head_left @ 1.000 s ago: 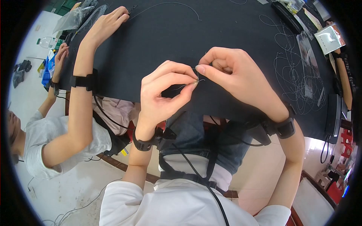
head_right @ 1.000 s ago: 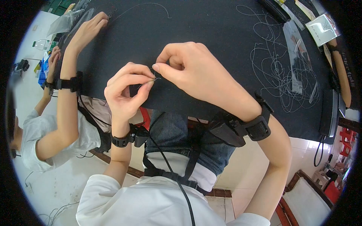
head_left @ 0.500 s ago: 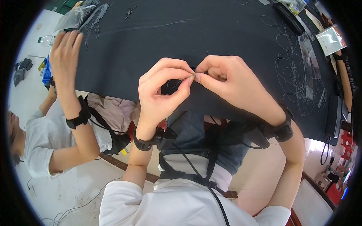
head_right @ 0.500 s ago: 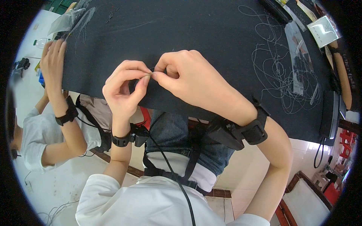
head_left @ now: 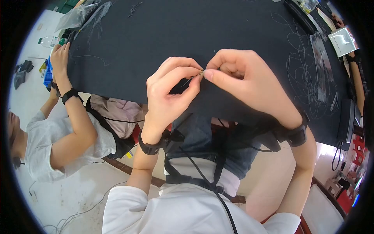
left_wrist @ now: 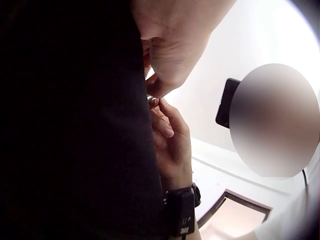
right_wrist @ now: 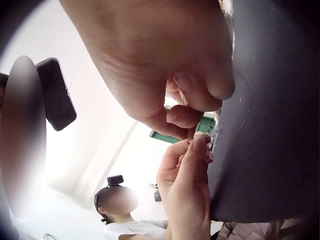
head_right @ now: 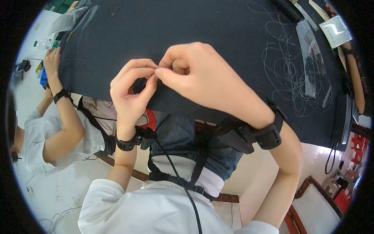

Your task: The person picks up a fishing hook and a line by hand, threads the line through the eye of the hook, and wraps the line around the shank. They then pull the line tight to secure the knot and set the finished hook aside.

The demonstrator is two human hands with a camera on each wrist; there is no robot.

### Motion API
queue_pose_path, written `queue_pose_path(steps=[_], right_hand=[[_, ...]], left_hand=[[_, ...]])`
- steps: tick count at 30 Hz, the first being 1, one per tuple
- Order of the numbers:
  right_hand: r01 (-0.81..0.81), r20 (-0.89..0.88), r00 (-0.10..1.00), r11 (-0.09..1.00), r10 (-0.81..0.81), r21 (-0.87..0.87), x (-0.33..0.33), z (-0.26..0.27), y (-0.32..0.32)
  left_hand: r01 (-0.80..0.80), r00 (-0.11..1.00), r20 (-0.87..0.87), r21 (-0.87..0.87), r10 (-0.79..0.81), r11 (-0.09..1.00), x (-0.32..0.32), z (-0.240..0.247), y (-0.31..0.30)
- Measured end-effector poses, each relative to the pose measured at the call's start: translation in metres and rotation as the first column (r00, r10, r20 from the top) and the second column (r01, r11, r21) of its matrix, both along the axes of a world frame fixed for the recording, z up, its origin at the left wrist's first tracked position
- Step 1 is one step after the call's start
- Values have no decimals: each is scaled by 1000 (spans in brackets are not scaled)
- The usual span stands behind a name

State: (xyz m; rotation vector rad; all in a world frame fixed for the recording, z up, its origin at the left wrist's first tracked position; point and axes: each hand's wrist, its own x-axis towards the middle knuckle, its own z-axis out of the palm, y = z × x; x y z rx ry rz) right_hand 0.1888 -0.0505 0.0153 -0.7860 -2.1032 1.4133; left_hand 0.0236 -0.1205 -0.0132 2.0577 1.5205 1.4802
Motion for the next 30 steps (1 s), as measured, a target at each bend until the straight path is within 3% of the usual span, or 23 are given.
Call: queue_pose_path(steps=[6,20,30], right_hand=[[13,9,1000,994,-12,-106,4,1,7],[19,4,1000,1000,-19,-20,2,-4,7],[1,43,999,1000,0,-2,-5,-8,-1]], left_hand=[[129,992,3,-17,-129,991,-1,3,-2],[222,971,99,-16,-219,975,-5,4,-2],[142,968,209,0,-139,990,-6,2,-4]])
